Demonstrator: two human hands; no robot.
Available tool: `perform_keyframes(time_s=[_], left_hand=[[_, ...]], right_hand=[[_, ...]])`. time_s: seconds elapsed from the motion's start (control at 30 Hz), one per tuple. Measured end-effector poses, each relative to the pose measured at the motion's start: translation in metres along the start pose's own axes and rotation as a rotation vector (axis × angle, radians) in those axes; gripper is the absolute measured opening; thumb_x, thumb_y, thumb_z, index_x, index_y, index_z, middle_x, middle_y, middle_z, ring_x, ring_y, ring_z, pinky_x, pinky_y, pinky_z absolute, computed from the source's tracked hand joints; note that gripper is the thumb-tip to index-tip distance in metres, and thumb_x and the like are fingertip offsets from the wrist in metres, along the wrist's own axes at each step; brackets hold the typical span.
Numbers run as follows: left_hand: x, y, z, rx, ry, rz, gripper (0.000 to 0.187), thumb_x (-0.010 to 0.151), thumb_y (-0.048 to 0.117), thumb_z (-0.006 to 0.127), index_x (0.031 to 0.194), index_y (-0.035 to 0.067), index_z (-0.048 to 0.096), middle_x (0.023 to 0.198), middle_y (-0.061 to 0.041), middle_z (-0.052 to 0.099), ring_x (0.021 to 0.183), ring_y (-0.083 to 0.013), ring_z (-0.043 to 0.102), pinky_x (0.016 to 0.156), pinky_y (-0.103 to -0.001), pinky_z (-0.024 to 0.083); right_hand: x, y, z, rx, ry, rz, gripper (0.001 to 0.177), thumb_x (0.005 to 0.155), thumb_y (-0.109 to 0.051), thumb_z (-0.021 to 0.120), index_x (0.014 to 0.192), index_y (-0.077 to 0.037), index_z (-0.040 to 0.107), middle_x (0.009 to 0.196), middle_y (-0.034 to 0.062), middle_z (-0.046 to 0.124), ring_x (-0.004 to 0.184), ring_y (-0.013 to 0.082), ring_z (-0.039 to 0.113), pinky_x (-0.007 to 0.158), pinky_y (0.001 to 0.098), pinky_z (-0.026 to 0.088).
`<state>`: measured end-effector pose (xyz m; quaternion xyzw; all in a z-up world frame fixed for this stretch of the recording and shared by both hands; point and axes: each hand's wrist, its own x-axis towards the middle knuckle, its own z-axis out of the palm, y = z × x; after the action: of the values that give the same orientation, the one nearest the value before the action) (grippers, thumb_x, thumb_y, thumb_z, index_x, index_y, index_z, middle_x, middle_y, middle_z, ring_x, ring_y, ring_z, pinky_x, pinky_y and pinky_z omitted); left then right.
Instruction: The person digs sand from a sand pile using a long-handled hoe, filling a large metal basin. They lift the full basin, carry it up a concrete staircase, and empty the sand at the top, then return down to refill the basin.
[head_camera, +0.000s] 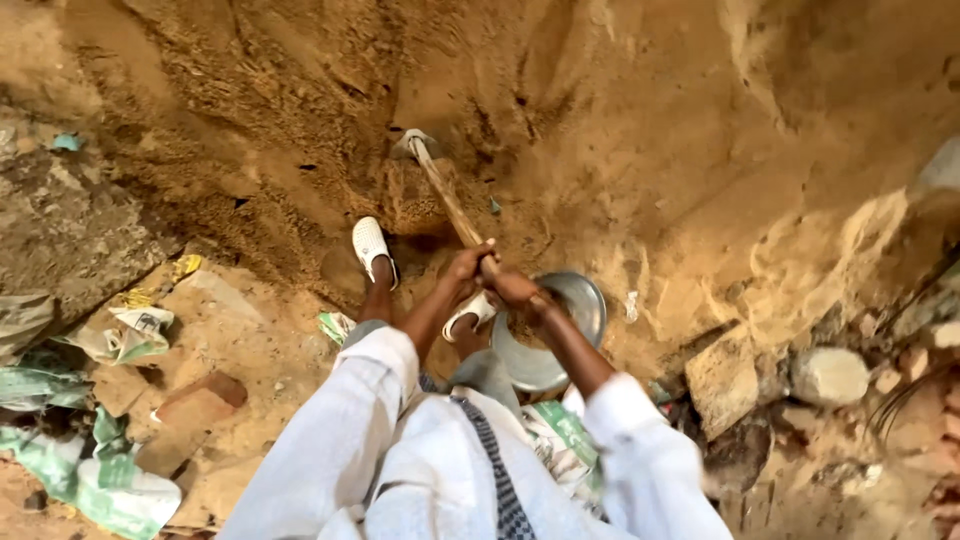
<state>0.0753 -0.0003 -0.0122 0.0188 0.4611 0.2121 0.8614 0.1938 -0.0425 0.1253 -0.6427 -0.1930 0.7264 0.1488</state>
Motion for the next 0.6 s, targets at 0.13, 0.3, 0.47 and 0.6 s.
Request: perform_keyframes(time_s=[0.13,0.3,0.47,0.6], left_hand=[[0.050,-0.085,0.010,-0.088,0.112,-0.006,0.019,0.090,0.018,0.076,0.094,0.001,0.068,0.072,-0.011,0.067,0.060,-0.0234,0.064,0.059,-0.037,0.056],[0.042,-0.147,0.028,0.123,0.147,-0.159,0.027,0.095,0.030,0.071,0.085,0.005,0.063,0.066,-0.009,0.063,0.055,-0.0244,0.061,0.053,-0.039,0.052],[0.010,-0.297,0.046,0.420,0.214,-0.279,0.031,0.095,0.031,0.069,0.082,0.004,0.063,0.063,-0.011,0.064,0.051,-0.0268,0.059,0.048,-0.043,0.049],[0.031,-0.351,0.053,0.498,0.169,-0.384,0.022,0.094,0.025,0.069,0.088,0.004,0.067,0.069,-0.012,0.067,0.059,-0.0288,0.063,0.057,-0.046,0.054]], right_hand=[[-0.145,0.089,-0.051,-0.217,0.016,-0.138,0.028,0.096,-0.037,0.061,0.103,-0.009,0.058,0.072,0.0010,0.060,0.054,0.0102,0.054,0.047,0.0279,0.046],[-0.348,0.266,-0.058,-0.435,0.299,-0.161,0.062,0.091,-0.035,0.069,0.142,-0.007,0.046,0.090,0.0160,0.069,0.068,0.0266,0.063,0.060,0.0432,0.053],[-0.449,0.430,-0.034,-0.424,0.423,0.331,0.060,0.091,-0.040,0.069,0.138,-0.010,0.049,0.083,0.0256,0.074,0.071,0.0384,0.070,0.069,0.0482,0.055],[-0.456,0.486,-0.029,-0.523,0.489,0.355,0.049,0.094,-0.039,0.065,0.133,-0.012,0.052,0.087,0.0212,0.074,0.077,0.0391,0.071,0.070,0.0507,0.055]])
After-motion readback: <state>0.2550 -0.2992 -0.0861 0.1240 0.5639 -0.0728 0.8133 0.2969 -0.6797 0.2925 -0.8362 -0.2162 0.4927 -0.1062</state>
